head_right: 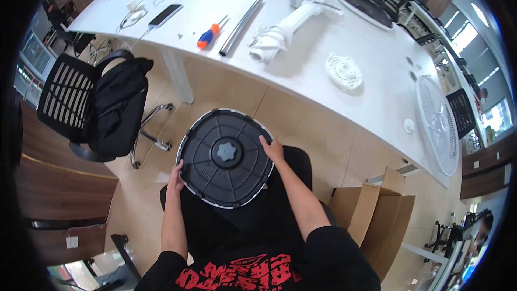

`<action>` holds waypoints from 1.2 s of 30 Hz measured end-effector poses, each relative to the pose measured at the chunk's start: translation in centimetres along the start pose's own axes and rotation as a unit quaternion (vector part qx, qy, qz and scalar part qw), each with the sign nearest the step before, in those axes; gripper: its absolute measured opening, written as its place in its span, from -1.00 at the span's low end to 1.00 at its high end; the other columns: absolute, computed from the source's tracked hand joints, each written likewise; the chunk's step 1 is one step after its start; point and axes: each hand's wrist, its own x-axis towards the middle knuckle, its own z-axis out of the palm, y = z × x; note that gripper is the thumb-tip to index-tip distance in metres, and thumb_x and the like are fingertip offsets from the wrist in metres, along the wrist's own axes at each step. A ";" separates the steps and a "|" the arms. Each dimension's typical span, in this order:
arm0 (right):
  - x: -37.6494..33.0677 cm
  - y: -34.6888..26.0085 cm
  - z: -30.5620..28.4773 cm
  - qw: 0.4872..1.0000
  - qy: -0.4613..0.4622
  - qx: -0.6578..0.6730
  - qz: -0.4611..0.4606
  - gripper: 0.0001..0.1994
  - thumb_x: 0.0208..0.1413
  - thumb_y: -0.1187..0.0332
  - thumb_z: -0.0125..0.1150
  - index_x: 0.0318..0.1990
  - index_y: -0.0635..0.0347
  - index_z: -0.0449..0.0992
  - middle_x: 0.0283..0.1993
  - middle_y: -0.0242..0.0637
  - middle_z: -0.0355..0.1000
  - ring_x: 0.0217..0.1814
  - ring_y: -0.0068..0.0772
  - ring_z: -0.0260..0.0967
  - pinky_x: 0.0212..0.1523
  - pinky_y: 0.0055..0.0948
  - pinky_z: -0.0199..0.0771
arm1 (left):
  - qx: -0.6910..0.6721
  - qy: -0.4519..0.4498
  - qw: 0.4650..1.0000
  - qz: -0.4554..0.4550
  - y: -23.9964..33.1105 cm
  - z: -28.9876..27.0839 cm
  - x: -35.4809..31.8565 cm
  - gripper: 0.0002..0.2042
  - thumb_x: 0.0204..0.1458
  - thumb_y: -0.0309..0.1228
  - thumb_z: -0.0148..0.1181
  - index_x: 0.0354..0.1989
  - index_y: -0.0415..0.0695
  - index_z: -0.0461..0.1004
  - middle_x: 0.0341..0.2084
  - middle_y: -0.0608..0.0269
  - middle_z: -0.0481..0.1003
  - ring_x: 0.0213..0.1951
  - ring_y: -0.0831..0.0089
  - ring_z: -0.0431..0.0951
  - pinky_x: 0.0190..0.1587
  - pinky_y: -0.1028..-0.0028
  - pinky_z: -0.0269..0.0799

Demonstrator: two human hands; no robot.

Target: The recorder is assembling the base and stand of an electric fan using a screwdriver.

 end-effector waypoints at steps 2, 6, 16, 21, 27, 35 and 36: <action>1.4 0.8 -0.4 0.984 -0.077 0.142 0.073 -0.07 0.17 -0.34 0.09 0.30 0.49 0.27 0.26 0.24 0.34 0.29 0.06 0.35 0.30 -0.17 0.32 | -0.101 -0.066 0.992 -0.030 0.7 0.6 0.1 -0.40 0.21 0.07 0.16 0.23 -0.17 0.39 0.11 0.12 0.48 0.14 0.18 0.48 0.18 0.17 0.43; 1.3 0.9 0.2 0.921 -0.099 0.345 0.152 -0.02 0.15 -0.43 0.00 0.30 0.45 0.31 0.20 0.05 0.45 0.22 -0.18 0.43 0.23 -0.29 0.42 | -0.088 -0.014 0.996 0.007 1.8 1.1 0.5 -0.33 0.23 0.17 0.06 0.23 -0.22 0.40 0.17 0.06 0.44 0.17 0.16 0.46 0.22 0.18 0.41; -3.6 -4.0 -2.6 0.843 -0.234 0.465 0.136 -0.13 0.26 -0.42 -0.28 0.31 0.26 0.32 0.14 -0.11 0.50 0.16 -0.16 0.48 0.16 -0.25 0.52 | -0.048 -0.006 0.953 0.299 7.4 8.1 -27.7 -0.38 0.30 0.19 -0.14 -0.12 -0.23 0.47 -0.32 0.18 0.60 -0.15 0.39 0.63 -0.06 0.41 0.56; -7.7 -7.7 1.2 0.736 -0.352 0.566 0.116 -0.23 0.26 -0.36 -0.13 0.22 0.21 0.38 0.09 -0.13 0.49 0.12 -0.21 0.48 0.16 -0.14 0.50 | 0.139 -0.110 0.940 0.291 6.7 14.3 -41.1 -0.39 0.23 0.14 0.05 -0.11 -0.32 0.45 -0.02 -0.06 0.54 -0.14 0.32 0.64 -0.05 0.31 0.61; -7.4 -4.6 5.9 0.699 -0.433 0.561 0.100 -0.39 0.31 -0.25 -0.07 0.10 0.16 0.43 -0.10 -0.18 0.52 -0.04 -0.24 0.52 0.03 -0.13 0.56 | -0.022 -0.102 0.990 0.098 2.2 9.6 -39.3 -0.49 0.28 0.03 -0.01 0.01 -0.27 0.36 0.17 -0.14 0.39 -0.02 0.06 0.62 0.00 0.13 0.62; -5.5 -4.9 6.9 0.716 -0.403 0.570 0.012 -0.53 0.34 -0.12 -0.03 0.05 0.11 0.44 -0.15 -0.24 0.50 -0.08 -0.32 0.50 -0.02 -0.18 0.55 | -0.422 -0.015 0.862 0.282 8.6 3.7 -21.5 -0.32 0.14 0.21 0.14 0.19 -0.11 0.27 0.00 0.13 0.46 0.04 0.22 0.51 0.08 0.17 0.50; -5.4 -6.1 6.7 0.714 -0.387 0.584 0.025 -0.57 0.34 -0.07 -0.01 0.06 0.09 0.44 -0.09 -0.26 0.50 -0.03 -0.37 0.48 0.03 -0.23 0.51 | -0.452 0.002 0.846 0.285 8.5 2.6 -19.8 -0.39 0.14 0.17 0.19 0.10 -0.10 0.33 -0.13 0.17 0.52 -0.08 0.25 0.56 0.01 0.21 0.53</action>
